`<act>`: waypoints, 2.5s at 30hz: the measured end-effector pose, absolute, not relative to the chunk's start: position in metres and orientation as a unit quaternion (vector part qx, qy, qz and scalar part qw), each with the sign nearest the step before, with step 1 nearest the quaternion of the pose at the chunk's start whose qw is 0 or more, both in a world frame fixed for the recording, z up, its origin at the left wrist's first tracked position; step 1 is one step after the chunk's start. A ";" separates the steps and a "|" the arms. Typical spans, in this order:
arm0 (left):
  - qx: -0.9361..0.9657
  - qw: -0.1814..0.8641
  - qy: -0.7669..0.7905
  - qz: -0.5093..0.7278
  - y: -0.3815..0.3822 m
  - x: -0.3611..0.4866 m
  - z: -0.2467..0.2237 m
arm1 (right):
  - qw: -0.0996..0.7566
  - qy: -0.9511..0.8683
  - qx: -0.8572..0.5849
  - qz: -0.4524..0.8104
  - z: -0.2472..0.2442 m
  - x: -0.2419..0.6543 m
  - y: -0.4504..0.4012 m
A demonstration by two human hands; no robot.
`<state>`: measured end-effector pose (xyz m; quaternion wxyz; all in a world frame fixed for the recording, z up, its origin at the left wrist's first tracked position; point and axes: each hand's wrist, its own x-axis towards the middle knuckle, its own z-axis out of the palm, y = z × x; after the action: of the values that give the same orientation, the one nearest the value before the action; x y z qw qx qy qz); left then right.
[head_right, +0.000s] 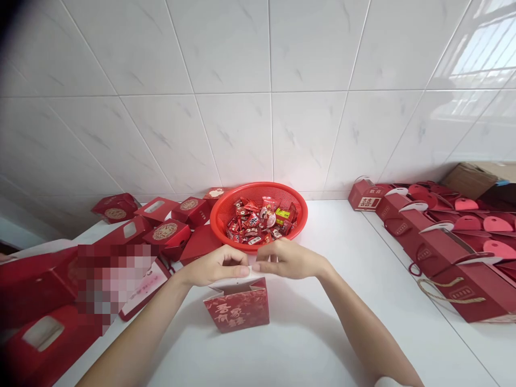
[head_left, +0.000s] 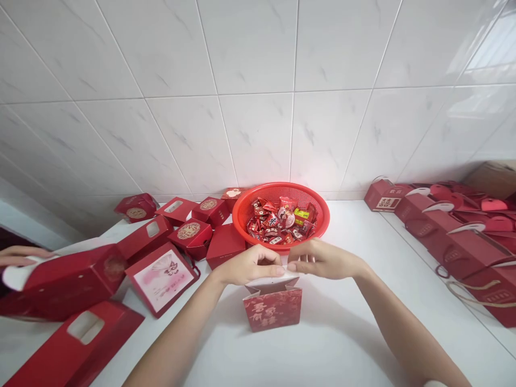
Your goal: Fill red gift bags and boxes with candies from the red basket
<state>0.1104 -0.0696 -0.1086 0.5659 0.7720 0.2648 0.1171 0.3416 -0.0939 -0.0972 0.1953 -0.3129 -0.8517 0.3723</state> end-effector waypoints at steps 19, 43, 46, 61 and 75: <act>0.887 0.294 0.333 -0.124 0.042 0.169 -0.119 | 0.523 -0.555 -0.539 0.357 -0.134 0.343 0.017; 0.733 0.528 0.404 0.143 0.052 0.168 -0.116 | 0.517 -0.550 -0.471 0.456 -0.130 0.348 0.004; 0.694 0.563 0.408 0.185 0.051 0.168 -0.113 | 0.474 -0.584 -0.435 0.495 -0.130 0.349 0.002; 0.698 0.588 0.376 0.156 0.055 0.162 -0.119 | 0.480 -0.566 -0.456 0.492 -0.133 0.346 0.004; 0.824 0.332 0.451 0.084 0.059 0.159 -0.125 | 0.555 -0.494 -0.463 0.482 -0.134 0.351 0.006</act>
<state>0.1593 0.0591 -0.1246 0.3323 0.8239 0.4514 0.0835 0.3513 0.0061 -0.1345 0.5554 -0.4634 -0.4943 0.4822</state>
